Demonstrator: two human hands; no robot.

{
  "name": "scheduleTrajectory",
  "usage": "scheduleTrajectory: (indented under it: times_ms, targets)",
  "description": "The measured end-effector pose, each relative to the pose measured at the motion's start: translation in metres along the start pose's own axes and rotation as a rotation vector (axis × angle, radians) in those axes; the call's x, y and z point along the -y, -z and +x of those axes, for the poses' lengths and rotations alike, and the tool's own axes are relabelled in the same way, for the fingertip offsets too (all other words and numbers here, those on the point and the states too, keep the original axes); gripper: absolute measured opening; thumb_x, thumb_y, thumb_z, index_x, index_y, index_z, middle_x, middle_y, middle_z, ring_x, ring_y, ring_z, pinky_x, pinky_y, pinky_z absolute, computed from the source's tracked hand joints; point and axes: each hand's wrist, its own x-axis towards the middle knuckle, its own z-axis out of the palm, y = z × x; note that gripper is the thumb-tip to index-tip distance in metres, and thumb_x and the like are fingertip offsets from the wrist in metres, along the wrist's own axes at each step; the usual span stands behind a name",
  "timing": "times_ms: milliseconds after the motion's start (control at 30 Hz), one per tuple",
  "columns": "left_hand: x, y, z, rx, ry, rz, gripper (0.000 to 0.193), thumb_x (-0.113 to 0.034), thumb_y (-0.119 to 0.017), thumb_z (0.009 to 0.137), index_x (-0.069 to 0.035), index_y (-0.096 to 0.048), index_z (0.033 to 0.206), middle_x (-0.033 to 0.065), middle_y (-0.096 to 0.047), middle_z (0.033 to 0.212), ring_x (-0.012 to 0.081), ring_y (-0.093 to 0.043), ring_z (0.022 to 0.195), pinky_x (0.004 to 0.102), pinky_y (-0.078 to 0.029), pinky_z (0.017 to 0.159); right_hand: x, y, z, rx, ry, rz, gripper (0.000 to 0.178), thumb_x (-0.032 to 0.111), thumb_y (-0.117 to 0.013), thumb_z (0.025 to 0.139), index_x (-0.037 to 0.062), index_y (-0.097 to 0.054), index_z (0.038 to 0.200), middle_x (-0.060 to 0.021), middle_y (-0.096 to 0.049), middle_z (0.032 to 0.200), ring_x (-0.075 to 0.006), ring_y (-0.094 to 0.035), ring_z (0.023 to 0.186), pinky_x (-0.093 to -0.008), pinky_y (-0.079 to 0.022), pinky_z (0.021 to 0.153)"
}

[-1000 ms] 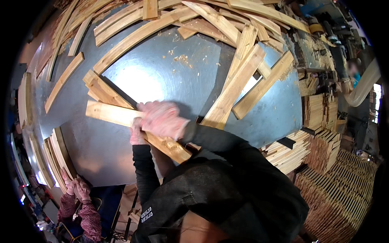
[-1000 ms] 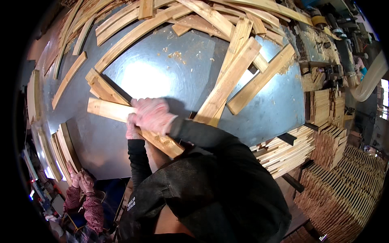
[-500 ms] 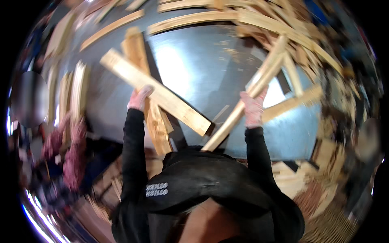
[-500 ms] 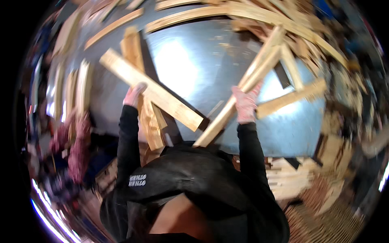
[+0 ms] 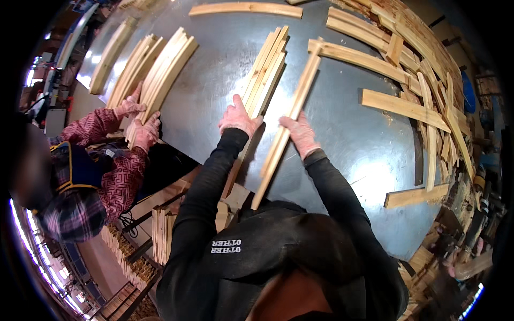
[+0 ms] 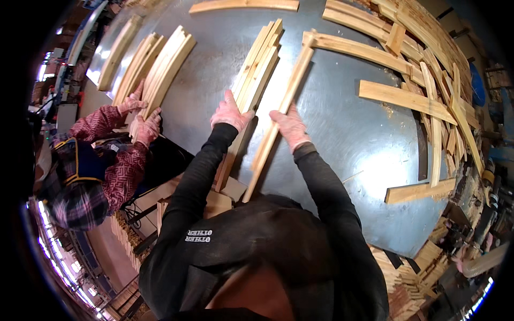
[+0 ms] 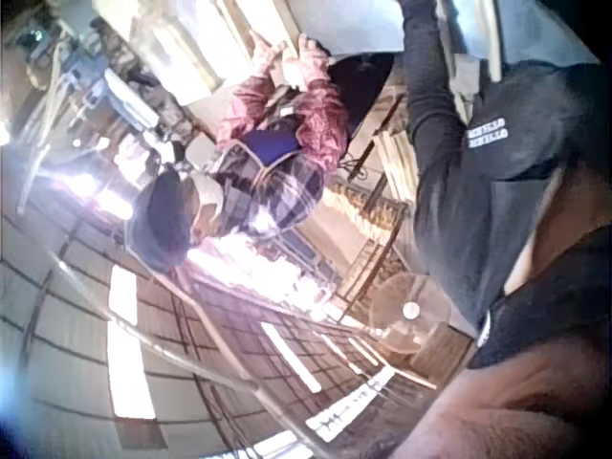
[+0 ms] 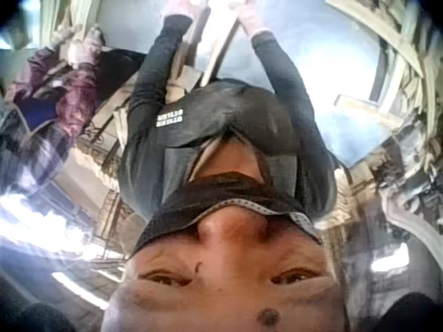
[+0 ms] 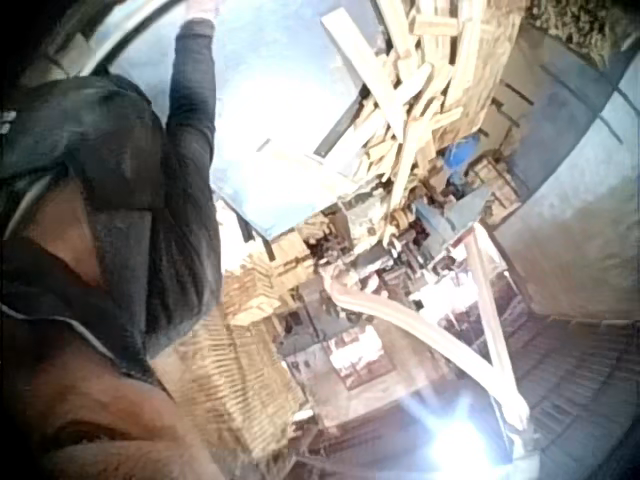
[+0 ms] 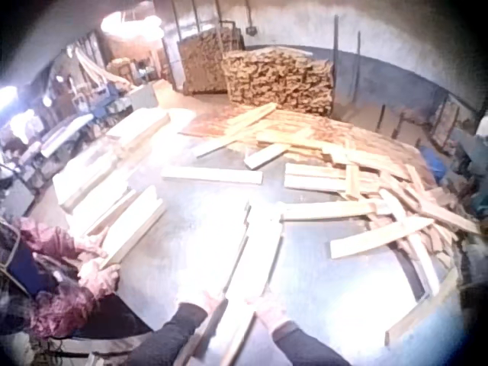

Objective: The person sorts wooden planks on a metal table, picking them up from a disorganized pile and arranging them into neat stacks. The person wears pink gloves and handles the wood by hand, organizing the pieces into parallel rows.

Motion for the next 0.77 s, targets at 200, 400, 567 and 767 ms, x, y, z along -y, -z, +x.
scheduleTrajectory:
  times_ms: [200,400,567,767]
  targets:
    - [0.037,0.02,0.054,-0.053,-0.186,-0.117,0.086,-0.063,-0.054,0.085,-0.006,-0.026,0.143,0.0264,-0.06,0.12,0.0423,-0.062,0.108,0.0574,-0.047,0.086,-0.02,-0.074,0.018,0.24,-0.169,-0.795,0.08,0.05,-0.057,0.087,-0.0068,-0.035,0.138,-0.0289,-0.057,0.125,-0.0378,-0.061,0.114,-0.0367,-0.047,0.097]
    - [0.079,0.011,0.068,0.059,-0.352,-0.404,0.105,-0.081,-0.045,0.079,-0.003,-0.026,0.147,0.0306,-0.052,0.132,0.0446,-0.057,0.116,0.048,-0.046,0.095,-0.001,-0.051,0.092,0.083,-0.182,-0.967,0.068,0.058,-0.039,0.098,-0.0046,-0.063,0.106,-0.0246,-0.069,0.083,-0.0401,-0.068,0.087,-0.0438,-0.051,0.081]
    - [0.041,0.008,-0.001,-0.122,-0.307,0.203,0.116,-0.06,-0.077,0.063,-0.008,-0.023,0.152,0.0316,-0.027,0.15,0.0497,-0.034,0.135,0.0575,-0.033,0.106,0.017,-0.05,0.108,0.185,0.173,-1.217,0.061,0.052,-0.036,0.101,-0.003,-0.05,0.124,-0.0176,-0.066,0.076,-0.0335,-0.066,0.072,-0.0415,-0.051,0.067]
    - [0.05,-0.004,-0.013,-0.018,-0.209,-0.097,0.113,-0.049,-0.077,0.067,-0.011,-0.017,0.154,0.0304,-0.023,0.153,0.0397,-0.031,0.142,0.0565,-0.029,0.112,-0.012,-0.005,0.036,0.188,-0.228,-0.419,0.073,0.051,-0.051,0.097,0.0121,-0.027,0.154,-0.0008,-0.059,0.075,-0.0116,-0.053,0.059,-0.026,-0.047,0.059]
